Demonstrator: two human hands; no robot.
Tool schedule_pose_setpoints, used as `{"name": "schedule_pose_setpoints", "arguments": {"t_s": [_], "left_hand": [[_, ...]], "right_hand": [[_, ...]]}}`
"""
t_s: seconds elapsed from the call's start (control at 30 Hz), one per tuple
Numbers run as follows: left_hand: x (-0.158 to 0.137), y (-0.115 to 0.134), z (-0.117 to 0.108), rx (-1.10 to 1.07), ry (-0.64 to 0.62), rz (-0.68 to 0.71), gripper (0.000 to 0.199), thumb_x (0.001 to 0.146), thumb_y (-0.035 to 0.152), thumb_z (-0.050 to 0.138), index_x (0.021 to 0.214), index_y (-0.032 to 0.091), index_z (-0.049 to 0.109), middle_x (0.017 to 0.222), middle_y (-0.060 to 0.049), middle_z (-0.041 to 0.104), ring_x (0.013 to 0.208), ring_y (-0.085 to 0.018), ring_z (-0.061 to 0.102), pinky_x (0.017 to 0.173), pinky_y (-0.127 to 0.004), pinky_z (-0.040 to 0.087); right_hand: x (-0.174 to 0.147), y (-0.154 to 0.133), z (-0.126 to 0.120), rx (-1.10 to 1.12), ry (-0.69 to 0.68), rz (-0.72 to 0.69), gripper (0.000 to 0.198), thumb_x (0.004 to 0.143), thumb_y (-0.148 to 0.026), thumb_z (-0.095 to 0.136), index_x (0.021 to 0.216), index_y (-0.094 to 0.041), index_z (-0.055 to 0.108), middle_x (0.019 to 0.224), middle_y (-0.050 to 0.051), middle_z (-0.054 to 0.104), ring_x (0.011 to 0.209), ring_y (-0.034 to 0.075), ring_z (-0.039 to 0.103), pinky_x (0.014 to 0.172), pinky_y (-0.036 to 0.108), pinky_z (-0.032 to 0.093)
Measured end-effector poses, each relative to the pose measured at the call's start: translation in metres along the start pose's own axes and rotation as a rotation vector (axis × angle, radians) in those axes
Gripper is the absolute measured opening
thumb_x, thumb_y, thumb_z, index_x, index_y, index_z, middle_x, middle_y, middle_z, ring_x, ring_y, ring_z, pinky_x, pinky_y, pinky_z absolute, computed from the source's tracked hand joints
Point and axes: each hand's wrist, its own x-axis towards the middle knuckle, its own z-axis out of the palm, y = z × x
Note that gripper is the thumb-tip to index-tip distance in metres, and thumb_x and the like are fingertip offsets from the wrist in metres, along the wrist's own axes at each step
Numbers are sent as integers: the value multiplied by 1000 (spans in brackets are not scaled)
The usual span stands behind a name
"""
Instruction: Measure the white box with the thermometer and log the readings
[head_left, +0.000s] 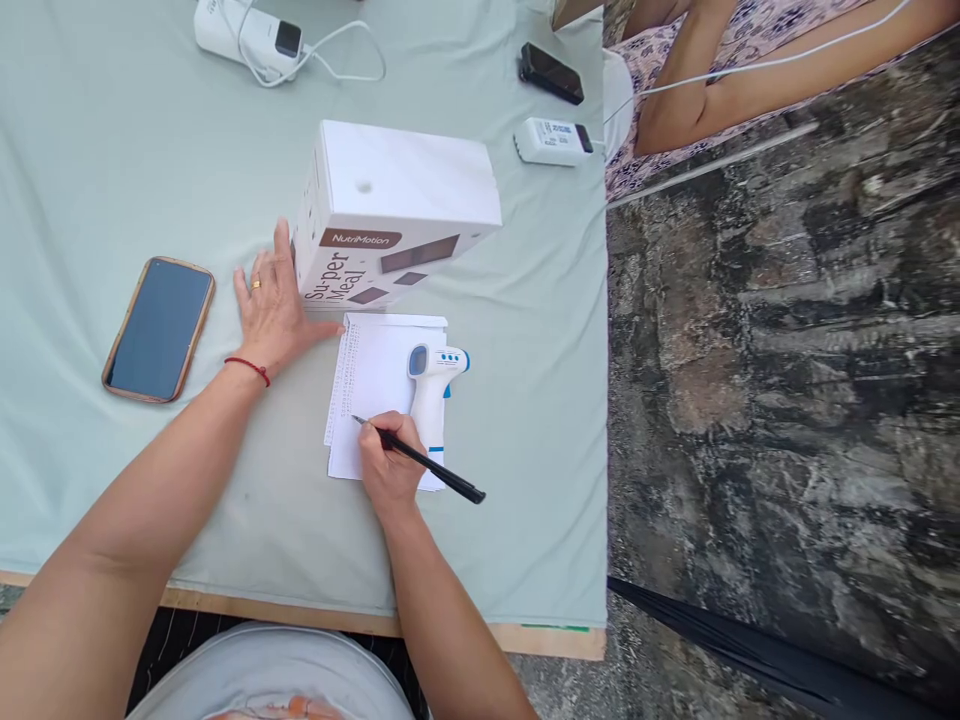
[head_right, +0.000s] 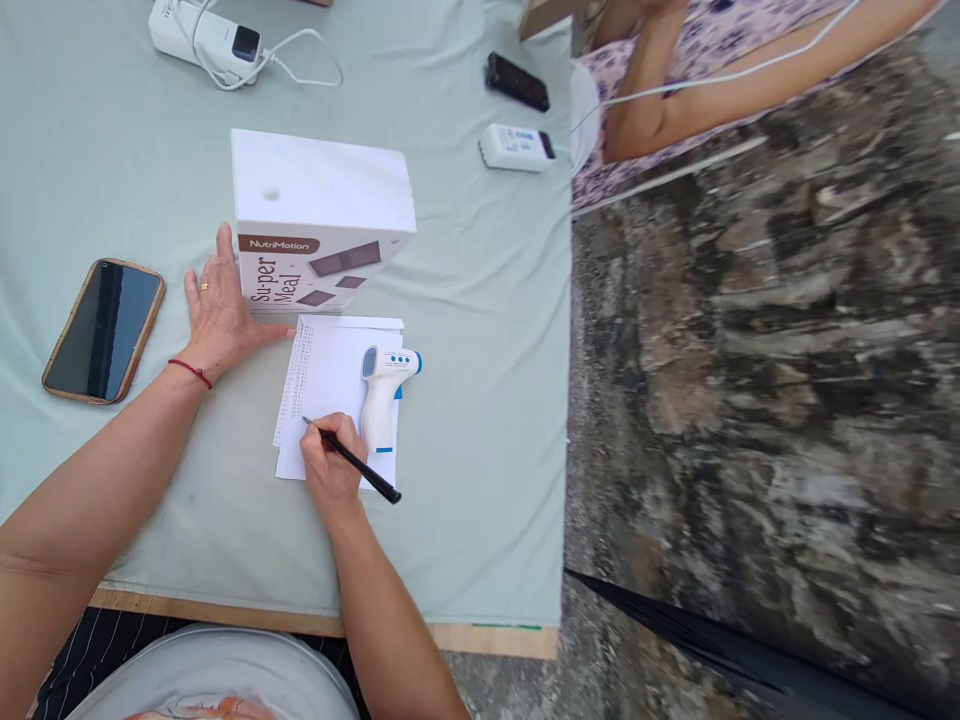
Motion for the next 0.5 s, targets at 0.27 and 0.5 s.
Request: {"name": "schedule_pose_setpoints", "arguments": {"t_s": [0.27, 0.5], "left_hand": [[0, -1, -2, 3, -34, -7, 120, 68, 63, 78, 157, 27, 6, 161, -14, 26, 153, -39, 10, 121, -64, -10], [11, -10, -6, -192, -34, 109, 112, 74, 58, 75, 155, 37, 1, 161, -7, 28, 150, -33, 26, 124, -60, 12]], "right_hand": [[0, -2, 1, -15, -20, 21, 12, 74, -20, 52, 64, -23, 48, 56, -7, 43, 53, 10, 39, 51, 26, 32], [0, 1, 0, 30, 17, -8, 14, 75, -16, 54, 64, -22, 48, 58, -8, 42, 52, 9, 39, 50, 25, 32]]}}
